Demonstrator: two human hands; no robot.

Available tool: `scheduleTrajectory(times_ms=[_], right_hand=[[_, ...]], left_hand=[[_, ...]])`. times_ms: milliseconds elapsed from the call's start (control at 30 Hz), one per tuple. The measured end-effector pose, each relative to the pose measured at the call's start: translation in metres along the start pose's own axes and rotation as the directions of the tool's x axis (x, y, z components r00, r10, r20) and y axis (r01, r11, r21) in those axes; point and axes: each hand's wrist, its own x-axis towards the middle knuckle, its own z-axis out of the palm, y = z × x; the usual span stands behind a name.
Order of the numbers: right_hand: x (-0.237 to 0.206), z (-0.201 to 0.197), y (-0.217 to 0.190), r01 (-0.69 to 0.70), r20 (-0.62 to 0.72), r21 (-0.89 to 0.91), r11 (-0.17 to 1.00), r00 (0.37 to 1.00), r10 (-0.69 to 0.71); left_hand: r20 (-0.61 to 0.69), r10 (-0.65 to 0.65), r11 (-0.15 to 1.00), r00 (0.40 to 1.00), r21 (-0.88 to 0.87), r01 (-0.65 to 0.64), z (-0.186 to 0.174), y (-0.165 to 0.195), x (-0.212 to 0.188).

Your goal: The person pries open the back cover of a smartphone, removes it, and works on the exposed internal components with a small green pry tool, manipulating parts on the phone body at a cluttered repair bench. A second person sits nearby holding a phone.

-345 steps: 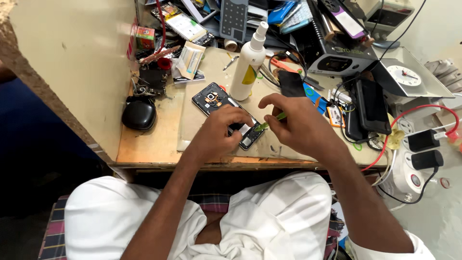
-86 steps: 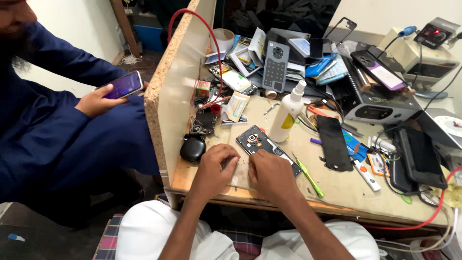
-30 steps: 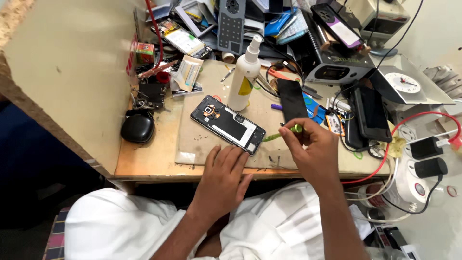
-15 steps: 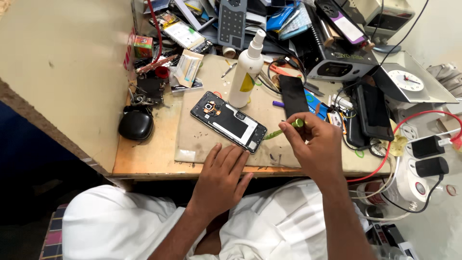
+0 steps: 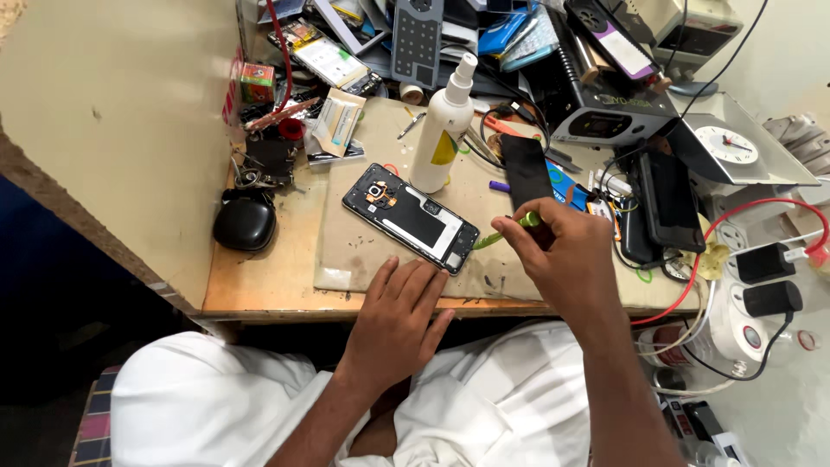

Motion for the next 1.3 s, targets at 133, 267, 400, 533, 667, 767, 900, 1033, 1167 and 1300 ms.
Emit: scheduleTrajectory(times_ms=[133,267,400,533,667,767,900,1033,1167,1300], right_hand=[[0.001,-0.002,-0.004,0.025,0.005,-0.050,0.998,1.000,-0.025],[0.004,-0.004,-0.012,0.102,0.033,-0.223,0.969,0.995,-0.098],[0.014,-0.002,-0.023,0.173,0.120,-0.481,0.859,0.984,-0.131],[0.022,-0.002,-0.035,0.162,0.257,-0.547,0.821,0.966,-0.020],[0.026,-0.003,-0.040,0.146,0.293,-0.379,0.914,0.956,-0.031],[0.026,-0.004,-0.037,0.045,0.328,-0.270,0.962,0.944,0.048],[0.024,-0.003,-0.032,0.028,0.295,-0.162,0.986,0.955,0.021],[0.025,-0.004,-0.031,0.005,0.298,-0.183,0.983,0.953,0.051],[0.027,-0.007,-0.037,0.031,0.317,-0.443,0.896,0.940,0.124],[0.032,-0.005,-0.043,0.008,0.323,-0.639,0.769,0.910,0.260]], left_hand=[[0.010,-0.008,1.000,1.000,-0.008,0.008,0.000,0.000,0.001],[-0.006,-0.003,1.000,1.000,-0.005,0.003,0.000,0.001,0.000],[-0.012,-0.006,1.000,1.000,0.000,0.006,0.001,0.001,0.000],[-0.015,-0.004,1.000,1.000,-0.002,0.004,0.002,0.001,0.000],[-0.011,-0.010,1.000,1.000,-0.017,0.010,0.002,0.001,0.000],[-0.010,-0.008,1.000,1.000,-0.019,0.007,0.002,0.001,0.000],[-0.009,-0.012,1.000,1.000,-0.021,0.012,0.002,0.001,0.000],[-0.010,-0.004,1.000,1.000,-0.001,0.004,0.002,0.001,0.000],[-0.020,-0.005,1.000,1.000,-0.014,0.005,0.004,0.000,-0.002],[-0.020,-0.008,1.000,1.000,-0.013,0.007,0.004,0.000,-0.002]])
